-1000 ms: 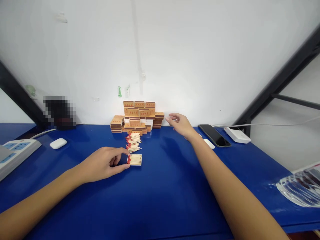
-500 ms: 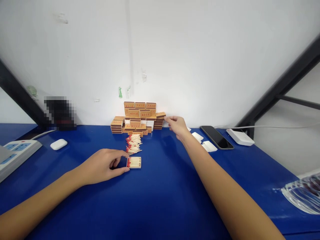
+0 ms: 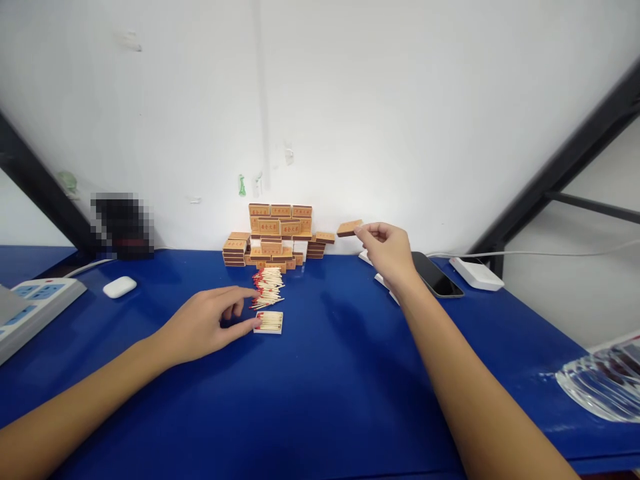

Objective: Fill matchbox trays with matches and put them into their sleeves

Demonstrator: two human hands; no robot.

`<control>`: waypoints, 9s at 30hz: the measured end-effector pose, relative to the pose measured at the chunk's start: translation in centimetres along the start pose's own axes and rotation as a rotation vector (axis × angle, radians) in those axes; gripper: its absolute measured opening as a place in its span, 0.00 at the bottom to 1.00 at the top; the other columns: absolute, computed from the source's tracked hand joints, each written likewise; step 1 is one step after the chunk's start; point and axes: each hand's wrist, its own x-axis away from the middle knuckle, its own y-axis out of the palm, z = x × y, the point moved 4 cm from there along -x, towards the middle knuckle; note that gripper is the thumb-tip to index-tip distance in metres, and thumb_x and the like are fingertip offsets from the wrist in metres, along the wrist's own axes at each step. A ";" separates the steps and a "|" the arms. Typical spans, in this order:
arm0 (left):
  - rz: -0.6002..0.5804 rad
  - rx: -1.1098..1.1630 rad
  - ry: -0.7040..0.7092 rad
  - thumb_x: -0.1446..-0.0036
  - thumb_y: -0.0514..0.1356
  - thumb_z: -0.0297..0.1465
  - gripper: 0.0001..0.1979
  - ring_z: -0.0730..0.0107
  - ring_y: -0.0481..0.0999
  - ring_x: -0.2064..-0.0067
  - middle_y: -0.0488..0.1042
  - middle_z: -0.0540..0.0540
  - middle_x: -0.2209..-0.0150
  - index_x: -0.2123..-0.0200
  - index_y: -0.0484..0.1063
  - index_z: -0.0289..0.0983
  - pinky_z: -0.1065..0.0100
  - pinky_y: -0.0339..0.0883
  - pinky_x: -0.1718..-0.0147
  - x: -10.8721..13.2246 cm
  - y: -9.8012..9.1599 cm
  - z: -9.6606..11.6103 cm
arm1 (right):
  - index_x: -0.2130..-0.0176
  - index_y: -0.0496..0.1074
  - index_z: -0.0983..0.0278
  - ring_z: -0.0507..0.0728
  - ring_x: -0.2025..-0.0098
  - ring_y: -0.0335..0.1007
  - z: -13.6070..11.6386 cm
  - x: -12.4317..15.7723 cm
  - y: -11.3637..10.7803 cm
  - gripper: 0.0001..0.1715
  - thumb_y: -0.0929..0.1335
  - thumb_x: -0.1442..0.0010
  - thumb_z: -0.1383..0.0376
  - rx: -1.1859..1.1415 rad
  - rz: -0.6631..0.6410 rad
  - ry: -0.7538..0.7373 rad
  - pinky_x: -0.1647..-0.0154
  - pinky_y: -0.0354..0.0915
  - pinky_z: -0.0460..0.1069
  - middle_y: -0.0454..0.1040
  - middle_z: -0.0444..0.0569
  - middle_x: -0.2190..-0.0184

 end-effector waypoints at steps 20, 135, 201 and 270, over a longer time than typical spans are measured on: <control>0.168 0.379 -0.065 0.39 0.67 0.39 0.10 0.70 0.78 0.65 0.81 0.48 0.62 0.59 0.80 0.40 0.69 0.74 0.66 -0.9 -1.5 0.1 | 0.64 0.73 0.62 0.49 0.77 0.63 -1.8 11.7 9.1 0.20 0.73 0.37 0.48 -0.278 -0.835 0.103 0.73 0.61 0.48 0.69 0.40 0.74; 0.100 0.561 -0.151 0.45 0.73 0.40 0.19 0.65 0.83 0.57 0.85 0.48 0.55 0.50 0.82 0.43 0.65 0.77 0.54 -1.3 -2.1 -1.8 | 0.49 0.76 0.60 0.56 0.63 0.74 -2.3 8.9 5.9 0.22 0.74 0.38 0.51 0.132 -0.719 -0.219 0.67 0.69 0.50 0.77 0.47 0.65; 0.383 0.027 -0.444 0.46 0.65 0.48 0.23 0.55 0.83 0.57 0.84 0.38 0.61 0.57 0.80 0.34 0.61 0.75 0.56 -9.3 -5.3 -12.2 | 0.63 0.75 0.62 0.54 0.67 0.68 -0.9 9.1 7.3 0.09 0.65 0.32 0.69 0.587 -0.558 -0.608 0.65 0.57 0.49 0.77 0.47 0.66; -0.114 0.061 0.189 0.40 0.68 0.39 0.13 0.63 0.75 0.58 0.75 0.47 0.60 0.55 0.78 0.40 0.63 0.69 0.61 0.3 0.7 2.4 | 0.58 0.75 0.63 0.57 0.63 0.68 1.5 7.2 6.2 0.05 0.67 0.31 0.68 0.826 -0.622 -0.595 0.61 0.63 0.51 0.70 0.50 0.62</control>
